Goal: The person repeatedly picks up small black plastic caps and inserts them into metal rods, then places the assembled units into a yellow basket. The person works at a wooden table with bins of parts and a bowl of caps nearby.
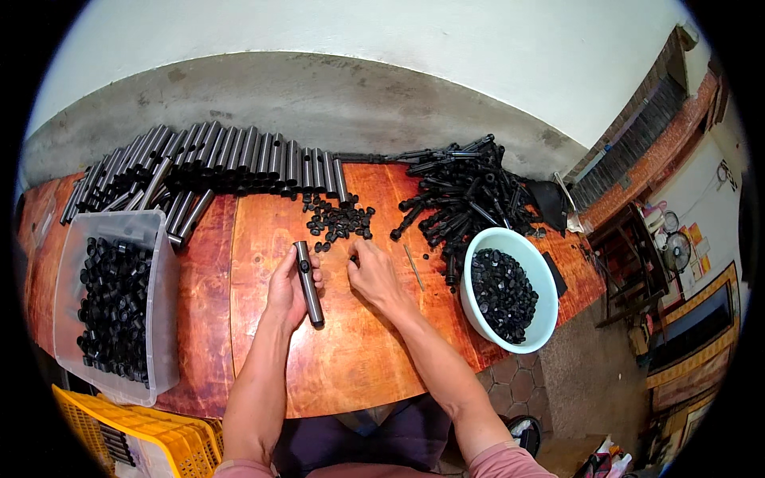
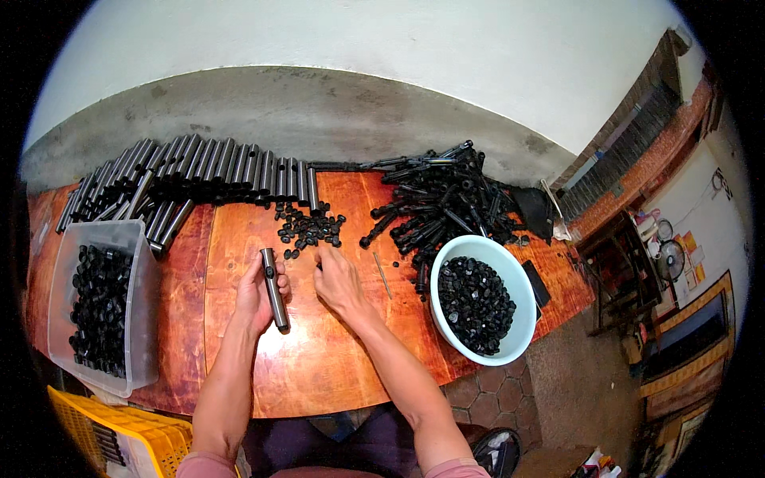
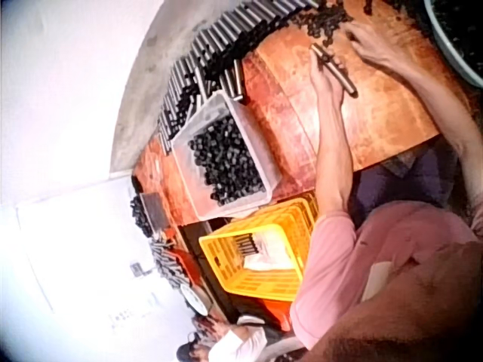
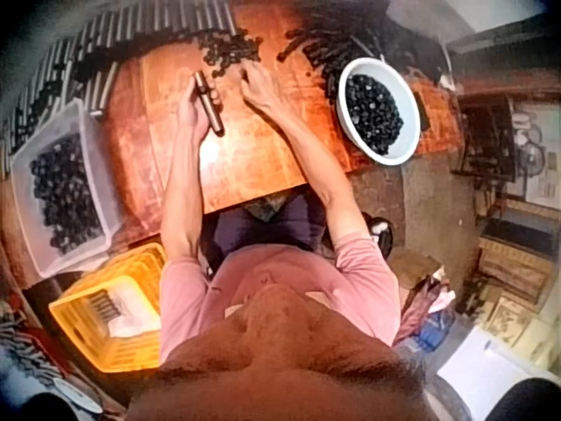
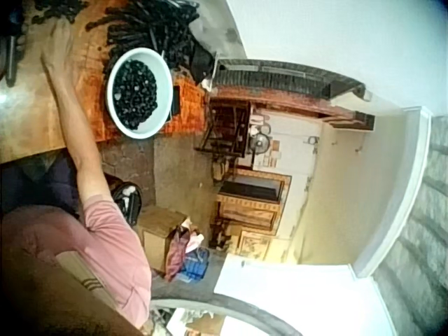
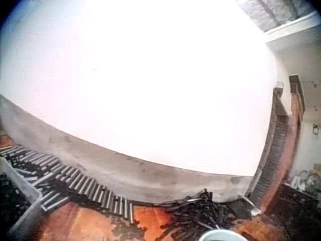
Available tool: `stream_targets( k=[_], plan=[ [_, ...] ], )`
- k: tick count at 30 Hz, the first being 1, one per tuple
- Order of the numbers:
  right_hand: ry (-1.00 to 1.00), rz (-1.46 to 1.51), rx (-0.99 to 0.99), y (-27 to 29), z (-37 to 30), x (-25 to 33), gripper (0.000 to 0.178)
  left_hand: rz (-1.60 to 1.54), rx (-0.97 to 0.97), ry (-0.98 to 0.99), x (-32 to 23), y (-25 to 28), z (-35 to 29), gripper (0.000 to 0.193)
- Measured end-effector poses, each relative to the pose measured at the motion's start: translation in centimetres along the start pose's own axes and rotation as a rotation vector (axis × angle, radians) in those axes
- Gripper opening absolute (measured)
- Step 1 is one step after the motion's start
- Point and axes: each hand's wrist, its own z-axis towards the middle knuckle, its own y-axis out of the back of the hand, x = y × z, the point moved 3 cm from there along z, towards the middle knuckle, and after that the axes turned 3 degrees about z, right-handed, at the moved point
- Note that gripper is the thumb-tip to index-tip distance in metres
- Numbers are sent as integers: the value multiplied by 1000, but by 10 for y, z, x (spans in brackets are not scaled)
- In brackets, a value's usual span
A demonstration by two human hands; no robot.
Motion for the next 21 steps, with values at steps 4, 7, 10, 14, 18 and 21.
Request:
stream_targets(
  k=[4, 7, 10, 14, 18, 21],
  plan=[
    [50, 53, -89, 0, -11, 1, 16, -5, -7, 10, 1, 2, 2, 32],
    [162, -55, -136, -2, -20, 0, 19, 1, -25, -1, 0, -2, 0, 33],
    [143, 9, -118, -8, -28, 0, 18, -14, 9, 8, 1, 3, 2, 33],
    [-52, 202, -85, 4, -28, -7, 24, -23, -6, 23, 2, 3, 1, 36],
    [-154, 278, 47, 9, -23, -16, 31, -1, 65, 87, 4, 8, 3, 36],
    [-128, 189, 191, 10, -19, -11, 33, -38, 72, 93, 4, 7, 0, 33]
  ],
)
